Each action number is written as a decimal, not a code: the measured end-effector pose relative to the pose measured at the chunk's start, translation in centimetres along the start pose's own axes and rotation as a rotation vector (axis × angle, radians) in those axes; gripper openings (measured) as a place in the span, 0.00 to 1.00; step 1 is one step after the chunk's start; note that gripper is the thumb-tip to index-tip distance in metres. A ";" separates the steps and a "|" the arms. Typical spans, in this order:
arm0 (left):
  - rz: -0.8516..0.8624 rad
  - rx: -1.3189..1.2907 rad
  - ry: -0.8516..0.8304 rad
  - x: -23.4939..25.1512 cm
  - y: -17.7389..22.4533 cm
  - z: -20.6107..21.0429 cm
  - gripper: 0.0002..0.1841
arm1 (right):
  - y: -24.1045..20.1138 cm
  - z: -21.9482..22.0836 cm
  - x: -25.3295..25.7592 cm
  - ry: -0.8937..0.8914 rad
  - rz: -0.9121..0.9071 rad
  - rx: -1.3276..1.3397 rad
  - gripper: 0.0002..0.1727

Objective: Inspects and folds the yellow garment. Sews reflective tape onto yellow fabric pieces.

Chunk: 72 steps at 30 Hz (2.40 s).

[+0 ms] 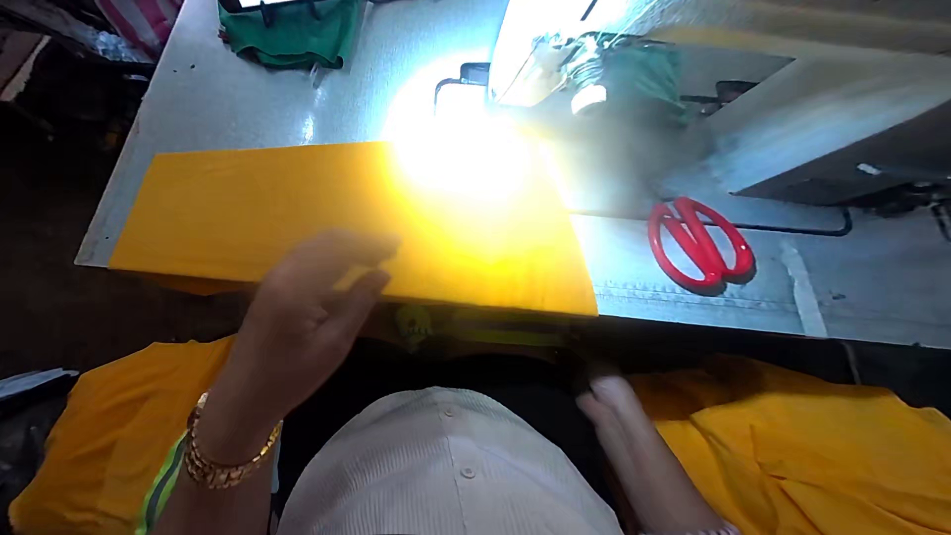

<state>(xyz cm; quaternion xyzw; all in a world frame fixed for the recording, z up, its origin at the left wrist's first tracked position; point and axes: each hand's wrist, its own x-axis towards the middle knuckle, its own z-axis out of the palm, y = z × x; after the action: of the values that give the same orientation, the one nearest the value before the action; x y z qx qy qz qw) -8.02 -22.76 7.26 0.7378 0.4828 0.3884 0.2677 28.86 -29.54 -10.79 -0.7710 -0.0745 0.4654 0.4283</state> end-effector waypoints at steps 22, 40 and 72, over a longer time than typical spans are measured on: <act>-0.566 -1.333 -0.082 4.0 4.3 5.1 0.19 | -8.0 7.3 -13.6 -0.881 -1.043 -0.221 0.36; -0.427 0.373 -0.293 11.9 0.4 5.7 0.20 | -8.1 7.0 -11.7 -0.639 -0.639 -0.352 0.07; -0.282 0.088 -0.048 13.8 -5.1 10.4 0.13 | -6.4 5.9 -12.4 -0.704 -0.688 -0.460 0.33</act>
<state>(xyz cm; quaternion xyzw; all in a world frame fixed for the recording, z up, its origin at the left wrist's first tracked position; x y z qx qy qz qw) 1.27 -8.21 1.88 0.6828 0.5918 0.3076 0.2982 19.18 -28.48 0.86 -0.5736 -0.5613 0.5000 0.3253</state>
